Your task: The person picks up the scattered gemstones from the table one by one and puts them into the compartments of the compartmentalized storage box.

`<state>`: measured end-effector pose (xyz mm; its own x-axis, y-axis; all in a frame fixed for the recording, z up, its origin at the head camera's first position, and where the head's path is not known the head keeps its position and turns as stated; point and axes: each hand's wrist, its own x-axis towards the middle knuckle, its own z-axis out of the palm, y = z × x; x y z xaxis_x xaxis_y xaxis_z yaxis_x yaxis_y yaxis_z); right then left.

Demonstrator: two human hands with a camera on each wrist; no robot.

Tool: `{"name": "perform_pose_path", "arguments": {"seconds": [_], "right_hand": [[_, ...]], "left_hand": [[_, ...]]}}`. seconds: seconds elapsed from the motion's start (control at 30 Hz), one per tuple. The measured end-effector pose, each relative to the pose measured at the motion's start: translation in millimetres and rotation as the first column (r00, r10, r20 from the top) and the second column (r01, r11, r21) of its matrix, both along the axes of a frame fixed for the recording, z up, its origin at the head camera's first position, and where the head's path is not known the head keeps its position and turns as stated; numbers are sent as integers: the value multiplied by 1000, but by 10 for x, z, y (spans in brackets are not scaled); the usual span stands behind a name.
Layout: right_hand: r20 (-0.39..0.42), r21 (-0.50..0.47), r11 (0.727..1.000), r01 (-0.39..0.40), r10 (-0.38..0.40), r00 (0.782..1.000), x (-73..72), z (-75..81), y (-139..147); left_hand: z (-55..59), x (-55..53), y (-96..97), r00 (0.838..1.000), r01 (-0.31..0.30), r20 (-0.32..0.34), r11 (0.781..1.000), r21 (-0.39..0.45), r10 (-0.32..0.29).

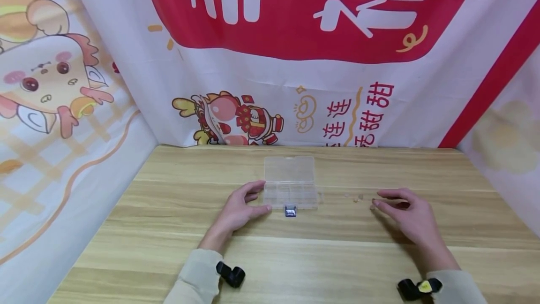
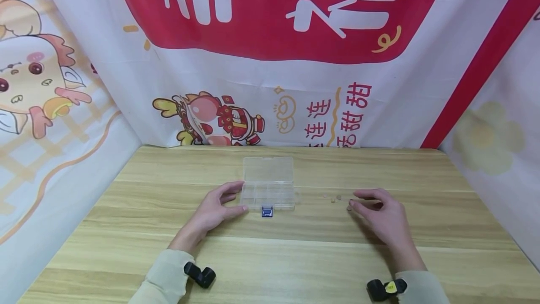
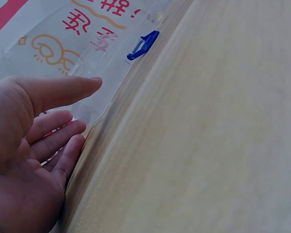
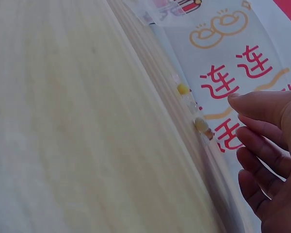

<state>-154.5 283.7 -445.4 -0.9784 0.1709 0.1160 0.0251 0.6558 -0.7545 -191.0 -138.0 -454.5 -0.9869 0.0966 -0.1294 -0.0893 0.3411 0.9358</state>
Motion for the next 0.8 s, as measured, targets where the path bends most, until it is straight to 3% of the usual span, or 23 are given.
{"name": "perform_pose_path", "arguments": {"seconds": [0.23,0.57,0.8], "right_hand": [[73,15,1000,26,-27,997,-7,4,76],[-6,10,1000,11,-11,1000,5,-59,183],[17,31,1000,6,-6,1000,22,-71,172]], "left_hand": [[6,1,-3,1000,0,6,1000,3,0],[-8,-10,-6,1000,5,1,1000,5,-5],[-11,-13,-9,1000,3,4,1000,4,-3]]}}
